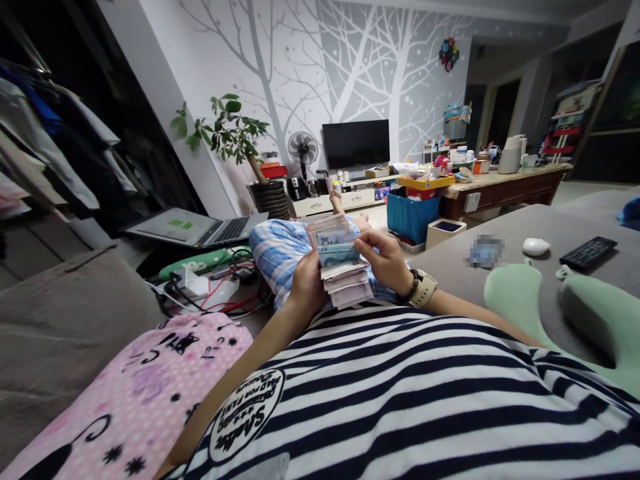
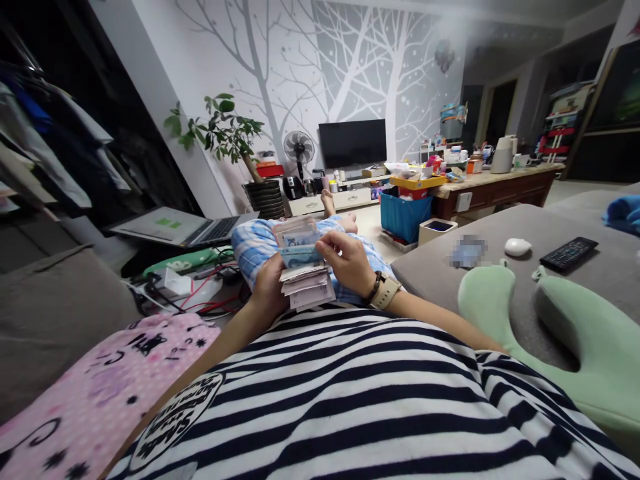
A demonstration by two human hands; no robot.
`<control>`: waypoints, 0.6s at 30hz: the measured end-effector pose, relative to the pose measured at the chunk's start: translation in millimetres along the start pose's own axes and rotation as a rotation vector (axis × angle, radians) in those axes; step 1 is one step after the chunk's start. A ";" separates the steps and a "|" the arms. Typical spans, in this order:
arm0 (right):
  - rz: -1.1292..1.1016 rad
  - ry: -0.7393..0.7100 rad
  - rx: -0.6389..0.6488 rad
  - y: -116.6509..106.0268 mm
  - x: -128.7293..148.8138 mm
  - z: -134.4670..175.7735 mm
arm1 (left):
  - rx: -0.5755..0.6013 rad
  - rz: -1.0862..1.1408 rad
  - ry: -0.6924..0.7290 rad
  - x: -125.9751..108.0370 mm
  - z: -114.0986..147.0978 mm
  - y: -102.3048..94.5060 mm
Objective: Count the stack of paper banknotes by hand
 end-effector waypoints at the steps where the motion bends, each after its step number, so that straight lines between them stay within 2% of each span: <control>1: -0.004 -0.001 0.002 0.2 0.1 0.0 | 0.013 -0.003 -0.004 -1.6 1.3 2.5; 6: -0.018 -0.002 0.005 0.8 -1.1 -0.5 | 0.015 0.012 -0.009 -6.3 5.7 11.7; 13: -0.037 -0.006 0.027 1.5 -2.3 -0.3 | -0.003 0.052 -0.030 -1.5 4.8 10.0; 15: -0.055 -0.007 0.042 2.3 -1.5 0.4 | -0.040 0.092 -0.036 4.4 2.1 6.5; 18: -0.091 -0.002 0.065 3.8 -0.1 1.3 | -0.180 0.092 0.056 7.9 -2.7 -3.1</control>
Point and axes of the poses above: each hand's wrist, its own z-axis away from the middle knuckle, its own y-axis out of the palm, x = y × z, the point moved 6 cm from there along -z, towards the middle knuckle, and after that the axes turned 13 degrees about y, right-handed, at the moved point
